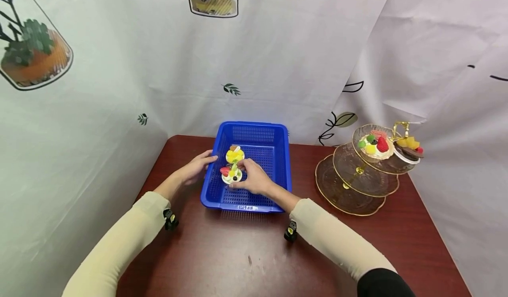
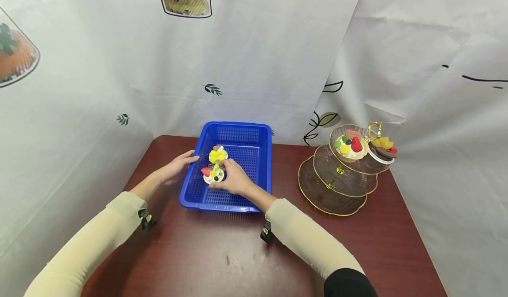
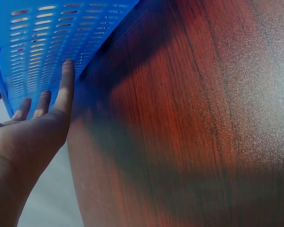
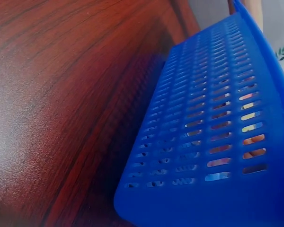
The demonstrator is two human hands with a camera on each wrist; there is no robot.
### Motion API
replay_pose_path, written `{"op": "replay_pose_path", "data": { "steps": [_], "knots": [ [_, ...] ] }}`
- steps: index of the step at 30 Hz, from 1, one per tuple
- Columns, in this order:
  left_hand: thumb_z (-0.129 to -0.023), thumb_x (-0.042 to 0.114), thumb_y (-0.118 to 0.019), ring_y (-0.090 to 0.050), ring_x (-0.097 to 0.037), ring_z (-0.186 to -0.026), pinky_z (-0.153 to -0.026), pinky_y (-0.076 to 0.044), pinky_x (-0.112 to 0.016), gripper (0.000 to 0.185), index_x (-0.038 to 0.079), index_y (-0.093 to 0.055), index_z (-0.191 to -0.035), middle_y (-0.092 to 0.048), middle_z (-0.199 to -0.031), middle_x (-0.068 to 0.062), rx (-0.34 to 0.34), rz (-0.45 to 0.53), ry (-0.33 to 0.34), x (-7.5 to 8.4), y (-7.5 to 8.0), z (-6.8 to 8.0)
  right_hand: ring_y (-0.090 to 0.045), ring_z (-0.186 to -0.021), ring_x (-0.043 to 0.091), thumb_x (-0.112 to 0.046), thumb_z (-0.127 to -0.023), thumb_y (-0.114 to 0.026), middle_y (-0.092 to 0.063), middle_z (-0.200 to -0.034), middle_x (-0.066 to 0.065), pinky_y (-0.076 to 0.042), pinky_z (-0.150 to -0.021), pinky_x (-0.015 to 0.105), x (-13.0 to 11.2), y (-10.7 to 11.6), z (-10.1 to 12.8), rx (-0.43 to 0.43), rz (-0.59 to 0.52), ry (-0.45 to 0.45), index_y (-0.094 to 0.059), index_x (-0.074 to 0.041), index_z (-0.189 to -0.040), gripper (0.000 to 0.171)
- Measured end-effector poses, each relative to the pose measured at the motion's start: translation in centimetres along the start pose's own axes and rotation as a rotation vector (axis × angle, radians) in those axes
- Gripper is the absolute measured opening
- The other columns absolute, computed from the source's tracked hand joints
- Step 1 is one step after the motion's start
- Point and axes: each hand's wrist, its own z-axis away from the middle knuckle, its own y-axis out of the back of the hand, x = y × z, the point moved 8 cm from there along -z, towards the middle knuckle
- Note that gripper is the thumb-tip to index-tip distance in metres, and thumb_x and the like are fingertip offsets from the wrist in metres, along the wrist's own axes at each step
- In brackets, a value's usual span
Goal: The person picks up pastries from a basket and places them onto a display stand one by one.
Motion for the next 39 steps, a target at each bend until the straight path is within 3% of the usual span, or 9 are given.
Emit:
{"op": "replay_pose_path", "data": {
  "steps": [5, 9, 19, 27, 39],
  "knots": [
    [-0.114, 0.035, -0.048, -0.067, -0.026, -0.119, -0.099, -0.057, -0.051, 0.062, 0.014, -0.025, -0.167, -0.047, -0.158, -0.026, 0.006, 0.024, -0.004, -0.1, 0.0, 0.0, -0.062, -0.115, 0.024, -0.034, -0.082, -0.094, -0.063, -0.125, 0.009, -0.051, -0.101, 0.039, 0.5, -0.3, -0.2, -0.014, -0.018, -0.050, -0.060, -0.002, -0.134, 0.070],
    [-0.114, 0.035, -0.049, -0.065, -0.029, -0.123, -0.100, -0.057, -0.052, 0.062, 0.014, -0.025, -0.167, -0.046, -0.159, -0.025, 0.006, 0.032, -0.003, -0.2, 0.0, -0.2, -0.061, -0.115, 0.023, -0.036, -0.081, -0.094, -0.063, -0.126, 0.009, -0.051, -0.102, 0.040, 0.8, -0.4, -0.3, -0.017, -0.010, -0.061, -0.059, -0.002, -0.135, 0.072],
    [-0.113, 0.036, -0.050, -0.061, -0.036, -0.129, -0.102, -0.055, -0.055, 0.062, 0.014, -0.026, -0.166, -0.046, -0.158, -0.025, 0.010, 0.042, 0.008, -0.4, -0.1, -0.3, -0.062, -0.116, 0.024, -0.030, -0.078, -0.097, -0.064, -0.125, 0.008, -0.050, -0.103, 0.041, 0.3, -1.4, 0.0, -0.083, 0.018, -0.023, -0.061, -0.004, -0.131, 0.069],
    [-0.114, 0.036, -0.048, -0.059, -0.036, -0.131, -0.103, -0.054, -0.054, 0.061, 0.012, -0.026, -0.166, -0.046, -0.158, -0.026, 0.007, 0.036, -0.002, -0.4, -0.1, -0.1, -0.062, -0.116, 0.022, -0.031, -0.078, -0.097, -0.064, -0.127, 0.008, -0.050, -0.105, 0.039, 0.1, -2.4, 0.0, -0.121, 0.113, 0.019, -0.060, -0.004, -0.131, 0.071],
    [-0.114, 0.039, -0.047, -0.054, -0.041, -0.137, -0.108, -0.049, -0.059, 0.063, 0.012, -0.024, -0.166, -0.044, -0.160, -0.026, 0.000, 0.019, -0.007, -0.4, 0.0, -0.2, -0.062, -0.115, 0.020, -0.030, -0.079, -0.096, -0.065, -0.127, 0.006, -0.050, -0.105, 0.036, 0.0, -2.7, -0.2, -0.131, 0.114, 0.036, -0.060, -0.005, -0.132, 0.069]
  ]
}}
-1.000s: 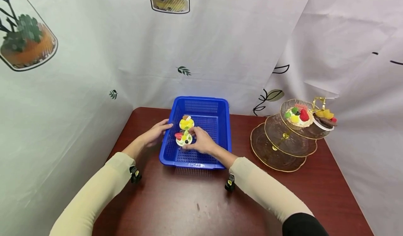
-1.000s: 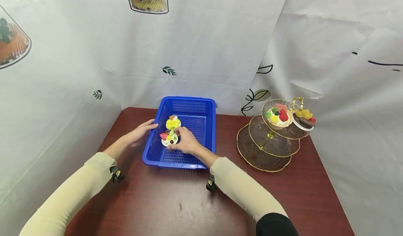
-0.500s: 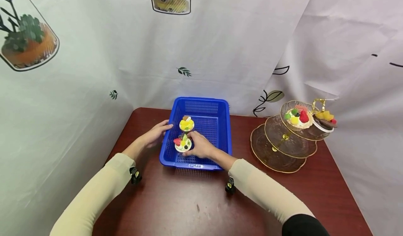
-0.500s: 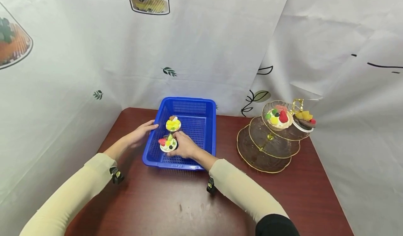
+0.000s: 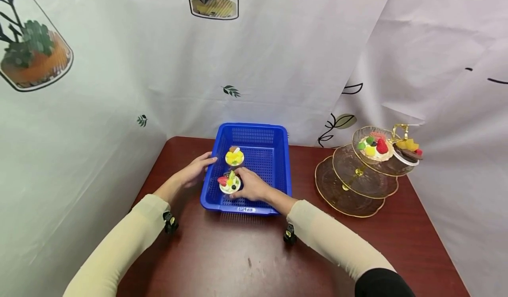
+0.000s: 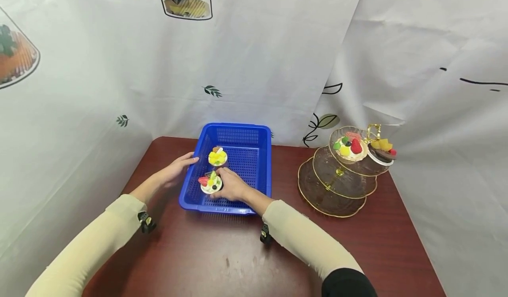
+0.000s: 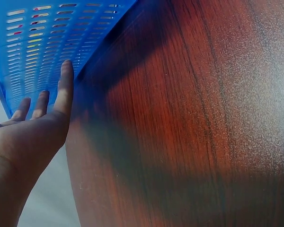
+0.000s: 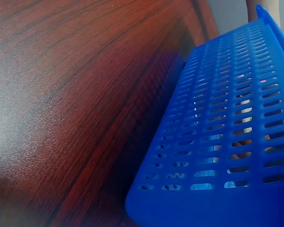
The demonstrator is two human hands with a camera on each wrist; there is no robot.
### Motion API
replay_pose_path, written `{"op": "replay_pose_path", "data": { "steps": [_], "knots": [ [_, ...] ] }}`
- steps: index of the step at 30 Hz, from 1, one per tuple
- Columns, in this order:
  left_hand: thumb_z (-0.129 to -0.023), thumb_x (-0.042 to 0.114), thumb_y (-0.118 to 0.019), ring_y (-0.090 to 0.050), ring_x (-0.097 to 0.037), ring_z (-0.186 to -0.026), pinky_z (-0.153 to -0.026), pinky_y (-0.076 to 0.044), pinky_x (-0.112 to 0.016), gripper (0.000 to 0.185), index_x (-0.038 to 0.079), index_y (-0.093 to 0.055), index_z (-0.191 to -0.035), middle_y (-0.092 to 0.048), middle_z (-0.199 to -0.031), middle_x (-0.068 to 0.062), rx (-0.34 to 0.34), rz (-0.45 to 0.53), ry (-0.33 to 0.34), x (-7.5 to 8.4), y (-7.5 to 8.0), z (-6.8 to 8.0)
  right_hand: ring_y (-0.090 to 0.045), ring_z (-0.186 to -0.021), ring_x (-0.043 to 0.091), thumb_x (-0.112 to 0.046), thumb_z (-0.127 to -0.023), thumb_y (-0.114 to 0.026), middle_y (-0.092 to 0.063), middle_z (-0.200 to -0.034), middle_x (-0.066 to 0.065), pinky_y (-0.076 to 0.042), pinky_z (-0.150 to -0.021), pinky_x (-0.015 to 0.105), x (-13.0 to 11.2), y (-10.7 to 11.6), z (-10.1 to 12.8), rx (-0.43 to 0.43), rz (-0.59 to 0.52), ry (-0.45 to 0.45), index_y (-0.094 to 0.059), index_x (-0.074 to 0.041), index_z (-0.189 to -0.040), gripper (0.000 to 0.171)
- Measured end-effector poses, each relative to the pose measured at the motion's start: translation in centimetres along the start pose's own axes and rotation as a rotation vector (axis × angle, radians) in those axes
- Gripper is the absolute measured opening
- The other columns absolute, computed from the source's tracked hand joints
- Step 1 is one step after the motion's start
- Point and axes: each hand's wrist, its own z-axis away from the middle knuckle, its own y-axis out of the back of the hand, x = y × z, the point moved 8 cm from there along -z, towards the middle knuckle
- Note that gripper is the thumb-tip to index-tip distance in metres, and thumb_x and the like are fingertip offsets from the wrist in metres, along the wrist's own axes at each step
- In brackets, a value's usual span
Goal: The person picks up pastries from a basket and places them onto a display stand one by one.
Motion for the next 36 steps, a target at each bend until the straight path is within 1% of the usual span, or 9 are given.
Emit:
{"op": "replay_pose_path", "data": {
  "steps": [8, 14, 18, 23, 25, 27, 29, 31, 36],
  "knots": [
    [-0.115, 0.035, -0.046, -0.051, -0.045, -0.140, -0.108, -0.050, -0.059, 0.060, 0.011, -0.026, -0.166, -0.045, -0.159, -0.026, -0.004, 0.024, 0.005, 0.2, -0.2, -0.1, -0.061, -0.106, 0.013, -0.030, -0.081, -0.093, -0.065, -0.118, 0.002, -0.051, -0.096, 0.030, -0.3, 0.0, 0.4, -0.068, -0.003, 0.045, -0.060, -0.007, -0.127, 0.062],
    [-0.114, 0.036, -0.048, -0.052, -0.044, -0.139, -0.106, -0.052, -0.056, 0.061, 0.010, -0.027, -0.165, -0.046, -0.159, -0.026, 0.002, 0.015, 0.005, 0.2, -0.2, -0.2, -0.060, -0.106, 0.013, -0.032, -0.081, -0.091, -0.065, -0.119, 0.002, -0.051, -0.094, 0.029, -0.6, 0.6, 0.7, -0.064, -0.031, 0.058, -0.059, -0.006, -0.128, 0.062],
    [-0.114, 0.035, -0.047, -0.055, -0.040, -0.137, -0.104, -0.054, -0.052, 0.061, 0.009, -0.026, -0.165, -0.045, -0.159, -0.027, -0.002, 0.023, 0.001, 0.2, -0.2, -0.2, -0.060, -0.108, 0.014, -0.033, -0.081, -0.091, -0.064, -0.121, 0.003, -0.052, -0.096, 0.030, -1.0, 1.6, 1.3, -0.051, -0.059, 0.070, -0.059, -0.006, -0.129, 0.064],
    [-0.114, 0.035, -0.048, -0.064, -0.028, -0.120, -0.095, -0.059, -0.044, 0.060, 0.009, -0.028, -0.164, -0.048, -0.156, -0.026, 0.005, 0.035, 0.001, 0.2, -0.1, 0.0, -0.061, -0.111, 0.016, -0.031, -0.082, -0.090, -0.065, -0.123, 0.004, -0.053, -0.099, 0.034, -1.4, 3.8, 2.3, -0.015, -0.097, 0.093, -0.058, -0.005, -0.133, 0.065],
    [-0.114, 0.035, -0.048, -0.066, -0.024, -0.112, -0.092, -0.060, -0.042, 0.060, 0.010, -0.028, -0.164, -0.050, -0.152, -0.025, 0.007, 0.032, -0.001, 0.2, 0.0, 0.1, -0.062, -0.112, 0.016, -0.029, -0.082, -0.090, -0.065, -0.123, 0.004, -0.053, -0.099, 0.035, -1.3, 4.9, 2.8, 0.008, -0.115, 0.097, -0.058, -0.005, -0.134, 0.066],
    [-0.114, 0.036, -0.048, -0.066, -0.022, -0.109, -0.091, -0.060, -0.042, 0.060, 0.009, -0.027, -0.164, -0.051, -0.151, -0.026, 0.002, 0.028, -0.006, 0.2, 0.0, 0.2, -0.062, -0.113, 0.017, -0.028, -0.082, -0.090, -0.065, -0.123, 0.004, -0.054, -0.099, 0.035, -1.2, 6.1, 3.4, 0.029, -0.136, 0.095, -0.058, -0.004, -0.135, 0.066],
    [-0.114, 0.036, -0.047, -0.066, -0.024, -0.110, -0.092, -0.060, -0.043, 0.061, 0.010, -0.027, -0.165, -0.051, -0.150, -0.027, -0.003, 0.020, -0.008, 0.2, 0.0, 0.2, -0.062, -0.114, 0.018, -0.027, -0.082, -0.090, -0.065, -0.124, 0.005, -0.054, -0.100, 0.036, -1.1, 7.3, 4.1, 0.057, -0.162, 0.091, -0.058, -0.004, -0.136, 0.067],
    [-0.114, 0.037, -0.047, -0.066, -0.027, -0.114, -0.094, -0.059, -0.045, 0.062, 0.010, -0.026, -0.165, -0.050, -0.152, -0.027, -0.010, 0.009, -0.011, 0.3, 0.0, 0.2, -0.062, -0.114, 0.019, -0.028, -0.083, -0.090, -0.064, -0.125, 0.005, -0.054, -0.100, 0.037, -0.7, 8.6, 4.9, 0.085, -0.183, 0.077, -0.057, -0.005, -0.137, 0.067],
    [-0.114, 0.038, -0.048, -0.061, -0.037, -0.126, -0.098, -0.057, -0.051, 0.063, 0.011, -0.025, -0.166, -0.048, -0.156, -0.028, -0.018, 0.001, -0.014, 0.3, 0.0, 0.2, -0.065, -0.118, 0.029, -0.026, -0.082, -0.091, -0.065, -0.130, 0.010, -0.055, -0.102, 0.049, 0.4, 11.7, 7.0, 0.173, -0.242, 0.070, -0.057, -0.005, -0.138, 0.068]
  ]
}}
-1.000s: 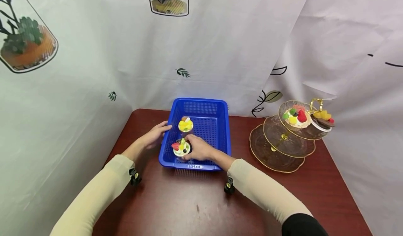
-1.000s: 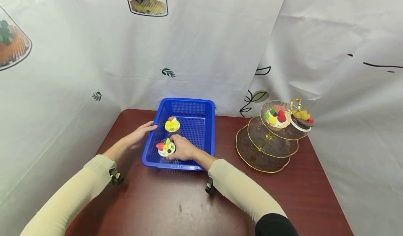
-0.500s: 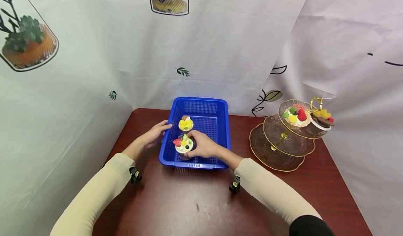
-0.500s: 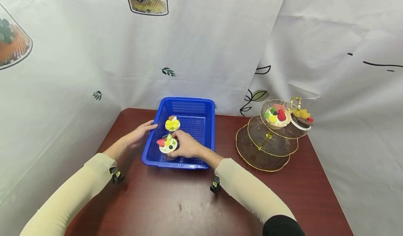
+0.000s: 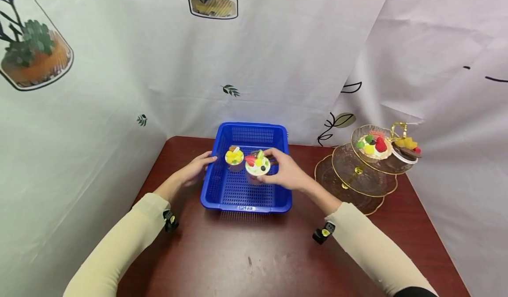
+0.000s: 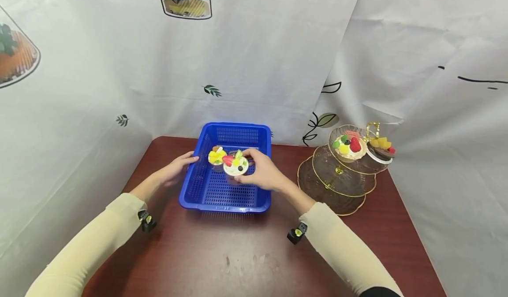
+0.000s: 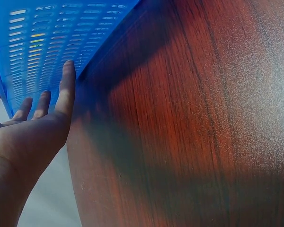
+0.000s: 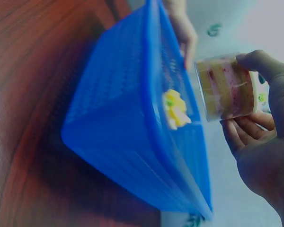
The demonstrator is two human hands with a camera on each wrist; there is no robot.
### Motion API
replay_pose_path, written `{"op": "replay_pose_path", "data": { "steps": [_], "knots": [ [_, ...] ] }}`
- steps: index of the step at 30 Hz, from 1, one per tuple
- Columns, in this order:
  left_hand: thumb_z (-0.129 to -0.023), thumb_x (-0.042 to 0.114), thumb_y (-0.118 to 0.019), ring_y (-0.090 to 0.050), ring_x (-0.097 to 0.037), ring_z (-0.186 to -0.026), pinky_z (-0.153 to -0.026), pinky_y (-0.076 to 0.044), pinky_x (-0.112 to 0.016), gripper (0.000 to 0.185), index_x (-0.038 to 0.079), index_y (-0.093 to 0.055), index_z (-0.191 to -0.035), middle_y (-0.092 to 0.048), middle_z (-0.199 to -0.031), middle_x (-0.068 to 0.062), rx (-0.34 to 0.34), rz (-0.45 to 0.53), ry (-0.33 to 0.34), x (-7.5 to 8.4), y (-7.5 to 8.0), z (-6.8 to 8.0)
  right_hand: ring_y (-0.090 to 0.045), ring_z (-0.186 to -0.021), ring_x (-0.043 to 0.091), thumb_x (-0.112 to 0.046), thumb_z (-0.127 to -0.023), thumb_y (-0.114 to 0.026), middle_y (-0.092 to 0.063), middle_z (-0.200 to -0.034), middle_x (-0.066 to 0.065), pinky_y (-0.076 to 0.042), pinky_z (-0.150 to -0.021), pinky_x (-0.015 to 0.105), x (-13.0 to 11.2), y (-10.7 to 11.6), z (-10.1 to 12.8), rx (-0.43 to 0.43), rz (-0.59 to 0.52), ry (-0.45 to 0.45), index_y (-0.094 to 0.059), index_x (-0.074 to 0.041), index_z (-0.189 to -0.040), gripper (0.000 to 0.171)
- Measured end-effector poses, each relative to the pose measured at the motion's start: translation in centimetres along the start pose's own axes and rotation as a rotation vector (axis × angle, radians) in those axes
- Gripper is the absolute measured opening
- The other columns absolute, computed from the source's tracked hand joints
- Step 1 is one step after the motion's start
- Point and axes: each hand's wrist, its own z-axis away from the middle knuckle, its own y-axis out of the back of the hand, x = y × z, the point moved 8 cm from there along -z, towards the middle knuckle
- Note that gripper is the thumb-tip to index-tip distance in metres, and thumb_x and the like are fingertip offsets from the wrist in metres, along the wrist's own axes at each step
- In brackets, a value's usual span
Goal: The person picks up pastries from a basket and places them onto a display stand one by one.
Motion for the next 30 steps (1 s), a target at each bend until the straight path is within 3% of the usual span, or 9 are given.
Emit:
{"op": "replay_pose_path", "data": {
  "steps": [4, 7, 11, 16, 24, 30],
  "knots": [
    [-0.113, 0.039, -0.049, -0.061, -0.037, -0.127, -0.100, -0.056, -0.054, 0.064, 0.012, -0.025, -0.166, -0.048, -0.156, -0.027, 0.008, 0.000, 0.005, -0.2, 0.0, 0.1, -0.066, -0.118, 0.038, -0.019, -0.082, -0.091, -0.066, -0.131, 0.017, -0.055, -0.099, 0.059, 0.1, 2.6, 1.5, 0.076, -0.035, 0.006, -0.056, -0.002, -0.137, 0.068],
    [-0.113, 0.038, -0.050, -0.061, -0.037, -0.127, -0.101, -0.056, -0.055, 0.062, 0.014, -0.027, -0.165, -0.049, -0.156, -0.025, 0.014, 0.011, 0.025, -0.5, -0.1, 0.1, -0.068, -0.116, 0.037, -0.016, -0.083, -0.091, -0.066, -0.130, 0.019, -0.055, -0.099, 0.057, 0.5, 4.1, 3.1, 0.132, -0.042, -0.007, -0.055, 0.000, -0.138, 0.067],
    [-0.113, 0.038, -0.050, -0.060, -0.040, -0.131, -0.103, -0.053, -0.058, 0.060, 0.015, -0.028, -0.165, -0.049, -0.157, -0.023, 0.014, 0.015, 0.031, -0.5, -0.1, 0.1, -0.067, -0.113, 0.030, -0.010, -0.084, -0.090, -0.067, -0.127, 0.017, -0.055, -0.098, 0.039, 1.4, 6.1, 5.3, 0.226, -0.068, -0.042, -0.056, 0.000, -0.139, 0.066],
    [-0.113, 0.039, -0.049, -0.055, -0.045, -0.137, -0.105, -0.051, -0.060, 0.063, 0.014, -0.026, -0.166, -0.047, -0.159, -0.024, 0.003, 0.002, 0.012, -0.2, -0.1, 0.0, -0.063, -0.107, 0.025, -0.007, -0.084, -0.089, -0.068, -0.122, 0.016, -0.051, -0.086, 0.020, 2.2, 8.4, 8.0, 0.345, -0.071, -0.060, -0.056, 0.000, -0.138, 0.063],
    [-0.113, 0.039, -0.049, -0.053, -0.046, -0.138, -0.106, -0.050, -0.061, 0.064, 0.014, -0.025, -0.166, -0.046, -0.159, -0.024, 0.004, 0.006, 0.009, -0.1, -0.1, -0.1, -0.059, -0.112, 0.006, -0.004, -0.085, -0.088, -0.063, -0.131, 0.016, -0.046, -0.095, 0.012, 2.7, 10.6, 12.2, 0.457, -0.001, -0.108, -0.053, 0.004, -0.139, 0.065],
    [-0.113, 0.038, -0.049, -0.057, -0.043, -0.135, -0.103, -0.054, -0.057, 0.061, 0.014, -0.027, -0.165, -0.049, -0.157, -0.024, 0.009, 0.019, 0.015, -0.2, 0.0, -0.2, -0.059, -0.110, 0.003, 0.003, -0.083, -0.087, -0.060, -0.130, 0.012, -0.045, -0.094, 0.010, 2.7, 11.6, 14.6, 0.521, -0.014, -0.108, -0.053, 0.006, -0.140, 0.066]
  ]
}}
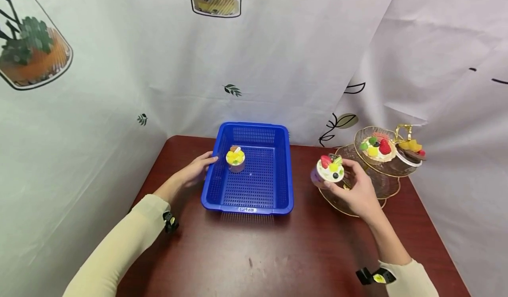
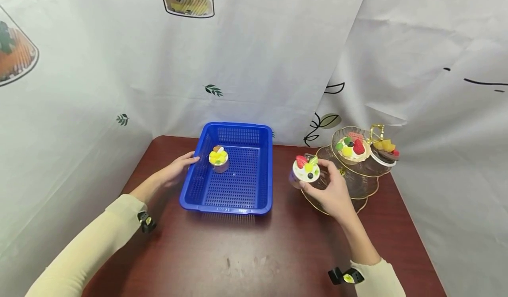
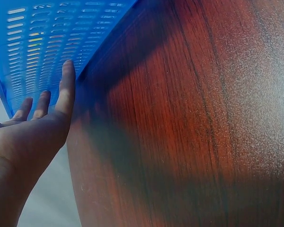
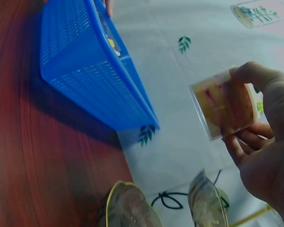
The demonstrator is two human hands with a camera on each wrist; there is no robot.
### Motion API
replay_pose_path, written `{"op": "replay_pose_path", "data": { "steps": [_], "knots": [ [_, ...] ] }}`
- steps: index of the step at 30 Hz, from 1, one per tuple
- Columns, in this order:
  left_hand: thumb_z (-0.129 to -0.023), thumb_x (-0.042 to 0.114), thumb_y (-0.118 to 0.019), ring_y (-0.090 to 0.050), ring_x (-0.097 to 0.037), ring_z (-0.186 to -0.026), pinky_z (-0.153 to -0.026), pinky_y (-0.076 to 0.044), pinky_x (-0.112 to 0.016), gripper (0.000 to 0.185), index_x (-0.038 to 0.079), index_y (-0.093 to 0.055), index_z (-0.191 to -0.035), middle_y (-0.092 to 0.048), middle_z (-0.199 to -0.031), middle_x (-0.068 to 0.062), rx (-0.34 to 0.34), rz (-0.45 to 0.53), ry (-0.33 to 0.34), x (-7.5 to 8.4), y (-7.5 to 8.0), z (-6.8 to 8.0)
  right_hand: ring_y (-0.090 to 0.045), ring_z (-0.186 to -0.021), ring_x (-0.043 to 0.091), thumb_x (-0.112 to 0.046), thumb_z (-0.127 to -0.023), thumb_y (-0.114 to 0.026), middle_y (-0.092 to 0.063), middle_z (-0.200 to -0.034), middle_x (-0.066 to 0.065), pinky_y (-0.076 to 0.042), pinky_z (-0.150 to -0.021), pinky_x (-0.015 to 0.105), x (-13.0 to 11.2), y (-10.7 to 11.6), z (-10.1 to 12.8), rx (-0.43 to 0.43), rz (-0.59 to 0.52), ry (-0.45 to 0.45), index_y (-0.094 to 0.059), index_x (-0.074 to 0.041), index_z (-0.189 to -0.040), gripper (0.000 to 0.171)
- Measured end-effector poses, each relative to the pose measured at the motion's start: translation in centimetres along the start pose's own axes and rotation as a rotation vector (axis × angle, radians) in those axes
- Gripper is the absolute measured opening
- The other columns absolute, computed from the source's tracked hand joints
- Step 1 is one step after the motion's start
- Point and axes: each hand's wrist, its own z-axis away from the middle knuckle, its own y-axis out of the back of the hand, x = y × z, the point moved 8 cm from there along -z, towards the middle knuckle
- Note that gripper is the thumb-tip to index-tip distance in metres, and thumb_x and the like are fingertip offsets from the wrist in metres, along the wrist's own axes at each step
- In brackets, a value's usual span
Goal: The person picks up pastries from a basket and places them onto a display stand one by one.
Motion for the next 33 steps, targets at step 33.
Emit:
{"op": "replay_pose_path", "data": {
  "steps": [33],
  "knots": [
    [-0.113, 0.040, -0.050, -0.056, -0.043, -0.136, -0.105, -0.052, -0.059, 0.062, 0.014, -0.028, -0.165, -0.048, -0.157, -0.024, -0.007, -0.014, -0.006, -0.2, -0.1, -0.1, -0.059, -0.106, -0.004, 0.008, -0.079, -0.087, -0.061, -0.119, -0.017, -0.044, -0.089, 0.005, 2.6, 9.1, 6.6, 0.227, 0.173, -0.077, -0.055, 0.005, -0.138, 0.067]
  ]
}}
